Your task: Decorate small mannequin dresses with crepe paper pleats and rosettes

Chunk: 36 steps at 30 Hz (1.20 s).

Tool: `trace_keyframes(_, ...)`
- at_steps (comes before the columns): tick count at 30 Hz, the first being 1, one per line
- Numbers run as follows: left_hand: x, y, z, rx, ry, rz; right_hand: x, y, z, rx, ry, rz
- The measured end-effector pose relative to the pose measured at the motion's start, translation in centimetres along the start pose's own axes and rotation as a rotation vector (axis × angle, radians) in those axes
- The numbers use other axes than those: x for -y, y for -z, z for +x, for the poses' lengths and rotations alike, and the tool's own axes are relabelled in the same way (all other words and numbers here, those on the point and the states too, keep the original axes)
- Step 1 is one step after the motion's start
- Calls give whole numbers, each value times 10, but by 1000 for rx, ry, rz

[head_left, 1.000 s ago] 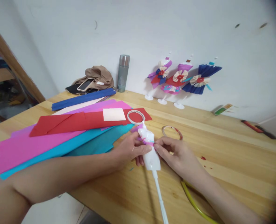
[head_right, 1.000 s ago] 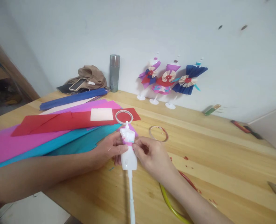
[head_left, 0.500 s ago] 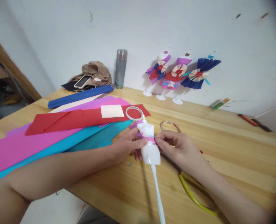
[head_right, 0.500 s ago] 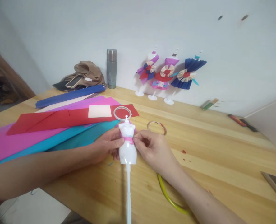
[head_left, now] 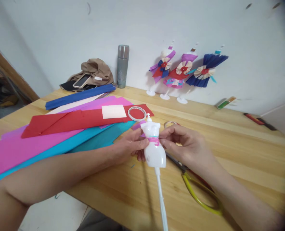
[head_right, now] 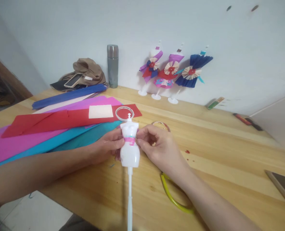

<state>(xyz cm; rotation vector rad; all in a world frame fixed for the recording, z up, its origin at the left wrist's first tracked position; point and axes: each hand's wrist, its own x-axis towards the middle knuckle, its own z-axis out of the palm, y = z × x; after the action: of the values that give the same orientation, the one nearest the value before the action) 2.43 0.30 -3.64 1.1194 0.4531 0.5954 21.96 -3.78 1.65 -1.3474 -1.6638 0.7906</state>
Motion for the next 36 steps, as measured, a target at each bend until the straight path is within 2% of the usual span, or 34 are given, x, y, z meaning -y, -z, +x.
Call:
trace_keyframes(6, -4, -2, -3, -30, -20, 24, 7, 1, -3, -7, 38, -30)
trace_keyframes(11, -8, -3, -3, -33, -90, 99, 5, 0, -6, -32, 84, -84)
trace_keyframes(16, -9, -4, -2, -45, -94, 133, 5, -4, -9, -133, 282, -233)
trace_keyframes(19, -9, -5, -2, -59, -89, 121, 8, -5, -10, -123, 349, -255)
trace_keyframes(28, -11, -8, -3, -58, -62, 135, 7, -5, -8, -49, 186, -124)
trace_keyframes(33, -12, -10, -3, -91, -89, 138, 4, -6, -10, -100, 216, -221)
trace_keyframes(36, -12, -13, -4, -104, -81, 138, 6, -7, -11, -79, 207, -213)
